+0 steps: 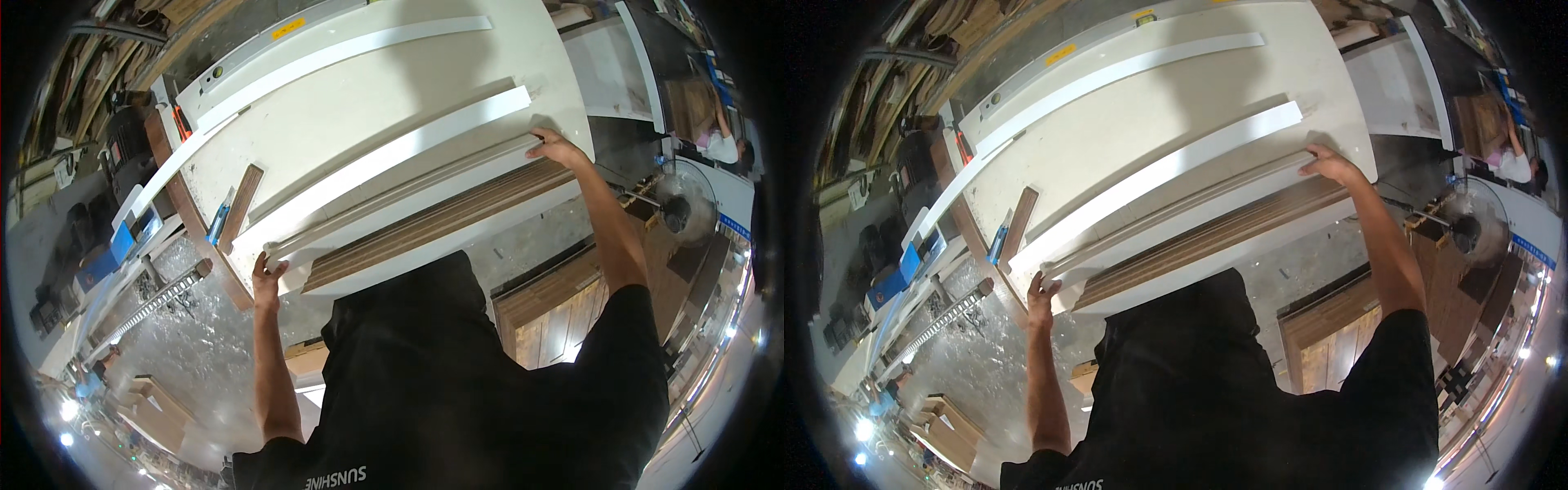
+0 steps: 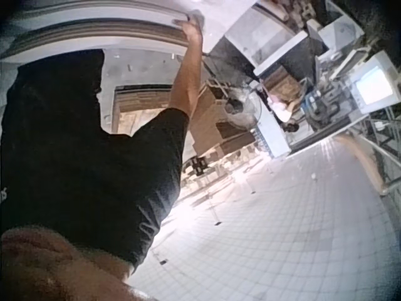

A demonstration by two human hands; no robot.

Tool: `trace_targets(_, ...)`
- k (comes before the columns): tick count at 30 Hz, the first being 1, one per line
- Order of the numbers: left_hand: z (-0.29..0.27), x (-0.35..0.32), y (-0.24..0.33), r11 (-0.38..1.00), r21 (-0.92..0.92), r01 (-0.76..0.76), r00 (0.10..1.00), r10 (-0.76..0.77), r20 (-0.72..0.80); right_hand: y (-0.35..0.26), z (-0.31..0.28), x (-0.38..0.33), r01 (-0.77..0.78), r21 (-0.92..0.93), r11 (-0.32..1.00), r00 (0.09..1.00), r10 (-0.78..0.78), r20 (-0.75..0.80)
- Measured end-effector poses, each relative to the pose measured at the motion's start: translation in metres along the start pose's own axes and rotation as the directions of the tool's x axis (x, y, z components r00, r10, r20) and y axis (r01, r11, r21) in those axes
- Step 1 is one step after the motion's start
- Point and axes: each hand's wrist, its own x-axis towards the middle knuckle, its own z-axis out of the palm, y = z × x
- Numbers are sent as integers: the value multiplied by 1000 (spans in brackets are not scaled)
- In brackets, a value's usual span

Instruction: The person sands the edges and corners of several wood strips and a larger board by hand.

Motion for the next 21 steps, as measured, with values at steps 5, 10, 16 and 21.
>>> trace_targets(5, -25, 5, -5, 997, 65, 43, 998, -46, 46, -7, 1, -6, -26, 32, 999, 998, 24, 64)
trace_targets(10, -42, 11, -11, 958, -163, 237, 969, -220, 115, -20, 2, -10, -44, 223, 974, 987, 8, 158)
trace_targets(16, -35, 18, -16, 949, -222, 224, 974, -226, 18, 1, 1, 7, -76, 298, 952, 980, 16, 198)
trace_targets(21, -43, 23, 1, 958, 8, 286, 955, -286, 82, -10, 9, 12, -222, 316, 923, 965, 161, 207)
